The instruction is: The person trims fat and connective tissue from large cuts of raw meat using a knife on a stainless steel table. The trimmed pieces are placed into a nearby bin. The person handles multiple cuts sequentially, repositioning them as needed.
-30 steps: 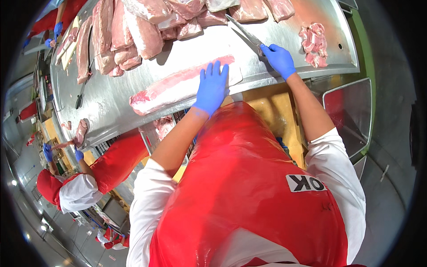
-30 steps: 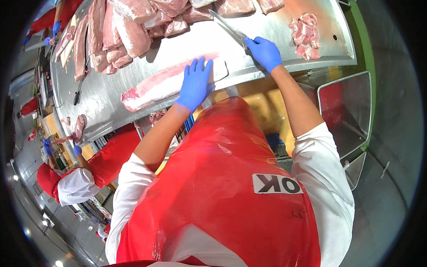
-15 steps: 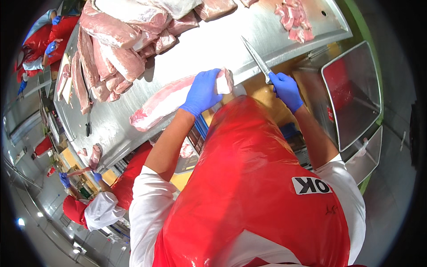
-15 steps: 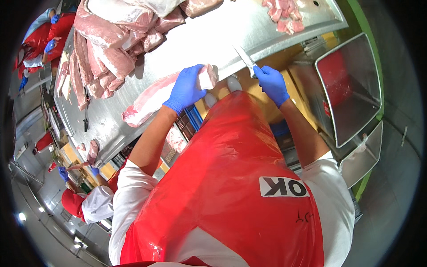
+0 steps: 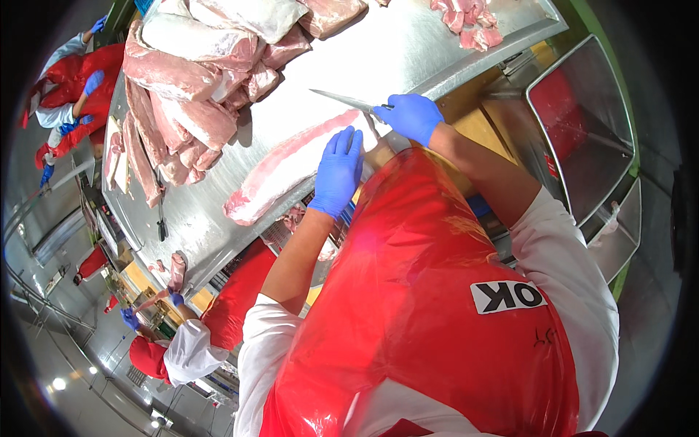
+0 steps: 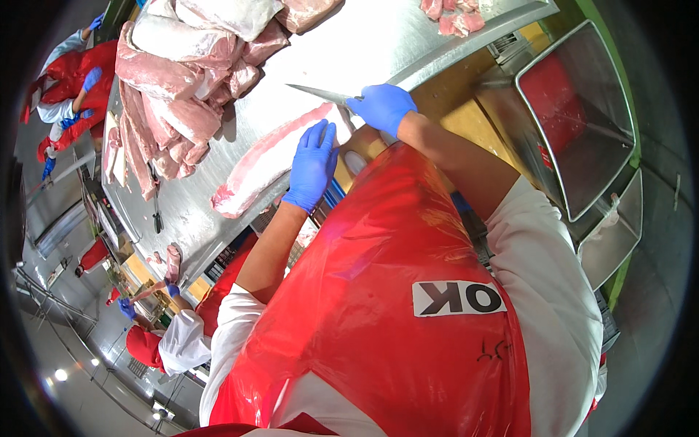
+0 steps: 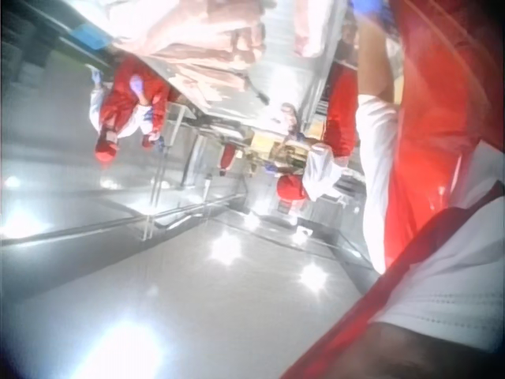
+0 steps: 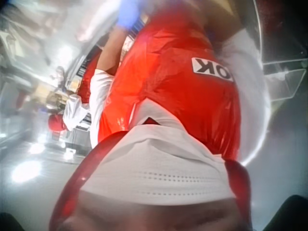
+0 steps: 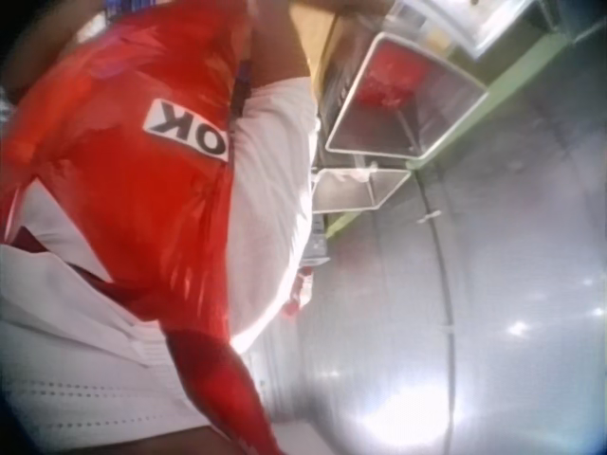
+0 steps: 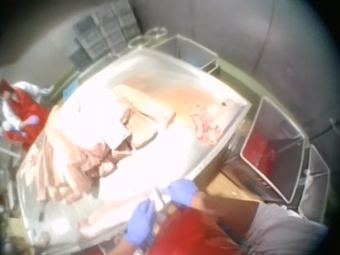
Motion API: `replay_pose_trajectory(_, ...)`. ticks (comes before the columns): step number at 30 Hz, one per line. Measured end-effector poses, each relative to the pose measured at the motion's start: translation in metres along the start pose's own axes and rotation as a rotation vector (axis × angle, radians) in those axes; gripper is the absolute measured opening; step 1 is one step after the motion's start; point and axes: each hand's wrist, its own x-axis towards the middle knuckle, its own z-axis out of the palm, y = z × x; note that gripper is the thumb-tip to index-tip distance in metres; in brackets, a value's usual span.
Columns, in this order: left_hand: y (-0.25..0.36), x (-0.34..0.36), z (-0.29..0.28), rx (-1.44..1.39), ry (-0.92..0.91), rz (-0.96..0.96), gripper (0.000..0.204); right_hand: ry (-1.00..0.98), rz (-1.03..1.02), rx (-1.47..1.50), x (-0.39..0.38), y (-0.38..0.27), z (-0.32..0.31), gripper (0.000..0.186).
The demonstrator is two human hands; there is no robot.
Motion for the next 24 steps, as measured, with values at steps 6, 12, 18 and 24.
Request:
replay_pose_trajectory(6, -0.001, -0.005, 0.008, -0.006, -0.015, 0.002, 0.068, -0.048, -0.031, -0.047, -0.01, 0.022, -0.002, 0.056)
replay_pose_trajectory(12, -0.004, -0.01, 0.011, -0.029, -0.118, 0.008, 0.075, -0.019, -0.127, -0.011, -0.037, 0.061, -0.003, 0.055)
replay_pose_trajectory(18, -0.003, -0.009, 0.01, 0.0, -0.162, 0.008, 0.075, -0.061, -0.122, -0.112, -0.012, 0.028, -0.011, 0.056)
replay_pose_trajectory(24, -0.004, -0.01, 0.01, -0.014, -0.163, 0.012, 0.074, -0.068, -0.145, -0.18, -0.021, 0.037, -0.026, 0.054)
